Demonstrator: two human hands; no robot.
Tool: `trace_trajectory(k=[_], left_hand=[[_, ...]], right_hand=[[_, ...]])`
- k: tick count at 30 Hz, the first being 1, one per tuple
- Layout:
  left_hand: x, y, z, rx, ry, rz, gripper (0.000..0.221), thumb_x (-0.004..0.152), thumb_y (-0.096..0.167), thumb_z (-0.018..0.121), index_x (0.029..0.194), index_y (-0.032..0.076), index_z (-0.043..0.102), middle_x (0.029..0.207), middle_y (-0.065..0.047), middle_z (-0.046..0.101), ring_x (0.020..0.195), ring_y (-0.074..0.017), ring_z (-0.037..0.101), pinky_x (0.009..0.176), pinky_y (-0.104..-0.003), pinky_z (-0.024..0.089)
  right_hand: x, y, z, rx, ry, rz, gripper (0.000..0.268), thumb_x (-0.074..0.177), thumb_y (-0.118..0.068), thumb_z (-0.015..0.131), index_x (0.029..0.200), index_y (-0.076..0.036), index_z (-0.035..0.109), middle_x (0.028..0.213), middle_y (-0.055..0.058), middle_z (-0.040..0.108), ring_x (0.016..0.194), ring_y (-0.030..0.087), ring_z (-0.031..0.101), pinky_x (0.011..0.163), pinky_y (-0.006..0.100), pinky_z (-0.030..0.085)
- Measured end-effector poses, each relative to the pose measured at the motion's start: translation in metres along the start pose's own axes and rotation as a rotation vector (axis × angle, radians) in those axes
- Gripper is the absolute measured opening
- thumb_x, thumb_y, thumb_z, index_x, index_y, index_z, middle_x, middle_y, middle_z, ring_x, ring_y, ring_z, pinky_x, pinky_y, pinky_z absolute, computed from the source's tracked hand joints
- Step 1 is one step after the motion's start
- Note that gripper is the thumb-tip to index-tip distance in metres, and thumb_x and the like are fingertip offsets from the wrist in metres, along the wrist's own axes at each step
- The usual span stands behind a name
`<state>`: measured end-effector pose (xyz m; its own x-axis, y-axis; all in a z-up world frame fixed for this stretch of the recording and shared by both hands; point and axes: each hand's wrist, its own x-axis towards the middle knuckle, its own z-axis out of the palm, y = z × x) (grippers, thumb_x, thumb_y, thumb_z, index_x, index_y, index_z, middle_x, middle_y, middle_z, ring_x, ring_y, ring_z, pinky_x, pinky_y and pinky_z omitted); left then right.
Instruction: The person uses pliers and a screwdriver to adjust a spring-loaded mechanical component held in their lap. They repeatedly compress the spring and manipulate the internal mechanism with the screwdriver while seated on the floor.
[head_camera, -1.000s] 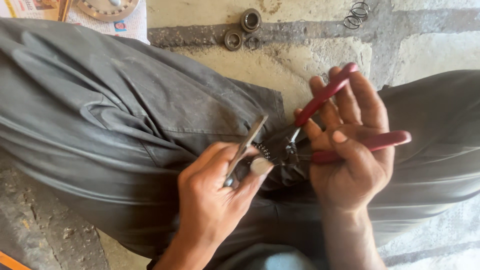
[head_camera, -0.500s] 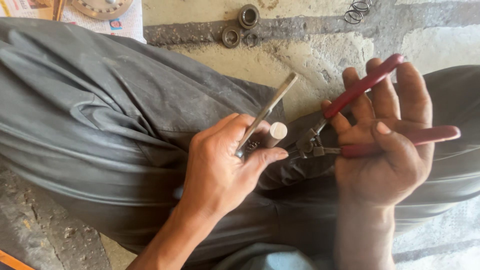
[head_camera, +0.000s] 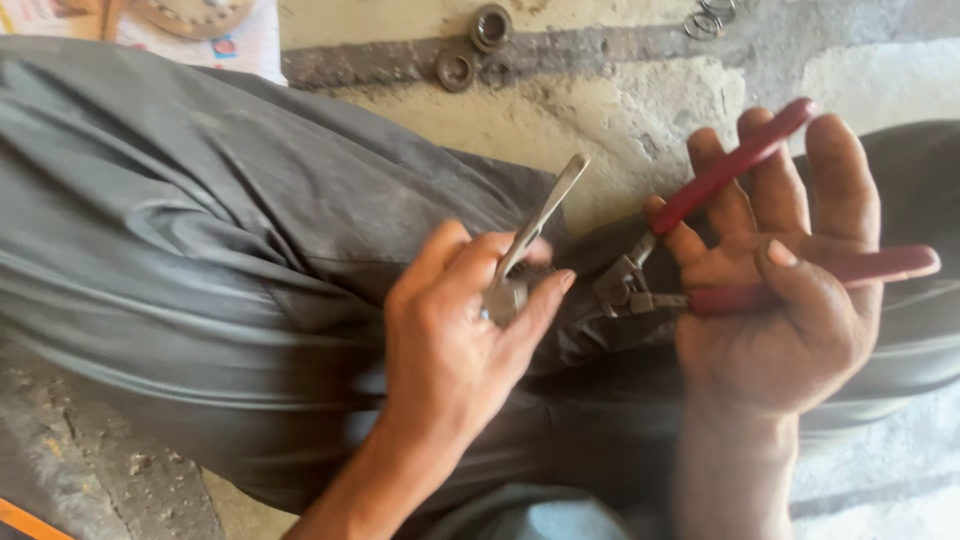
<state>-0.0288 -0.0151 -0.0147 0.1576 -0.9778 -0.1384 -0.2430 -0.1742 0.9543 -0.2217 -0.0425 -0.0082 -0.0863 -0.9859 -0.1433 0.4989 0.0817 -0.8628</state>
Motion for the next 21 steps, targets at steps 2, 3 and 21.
trace_trajectory(k=[2,3,21], left_hand=[[0.003,-0.004,-0.004,0.003,-0.081,0.010,0.025,0.081,0.014,0.090,0.096,0.004,0.072,0.085,-0.009,0.061,0.066,-0.0208,0.065,0.061,-0.033,0.051],[0.007,-0.006,-0.006,-0.007,-0.114,0.077,0.026,0.082,0.011,0.086,0.100,0.002,0.069,0.092,-0.011,0.062,0.074,-0.0234,0.066,0.065,-0.034,0.053],[-0.003,-0.010,-0.025,0.026,-0.305,0.044,0.026,0.087,-0.001,0.073,0.112,0.005,0.071,0.091,-0.006,0.072,0.076,-0.0205,0.075,0.063,-0.031,0.056]], right_hand=[[-0.001,0.001,-0.002,0.013,0.010,0.012,0.065,0.098,-0.003,0.055,0.160,-0.002,0.034,0.147,0.025,0.047,0.137,0.042,0.050,0.109,0.057,0.052],[0.000,0.001,-0.002,0.014,0.009,0.010,0.066,0.098,-0.003,0.055,0.160,-0.002,0.034,0.148,0.025,0.047,0.138,0.042,0.050,0.109,0.057,0.051],[0.007,0.019,0.021,-0.046,-0.036,-0.013,0.068,0.090,0.005,0.045,0.157,0.007,0.032,0.147,0.030,0.045,0.137,0.043,0.052,0.110,0.053,0.058]])
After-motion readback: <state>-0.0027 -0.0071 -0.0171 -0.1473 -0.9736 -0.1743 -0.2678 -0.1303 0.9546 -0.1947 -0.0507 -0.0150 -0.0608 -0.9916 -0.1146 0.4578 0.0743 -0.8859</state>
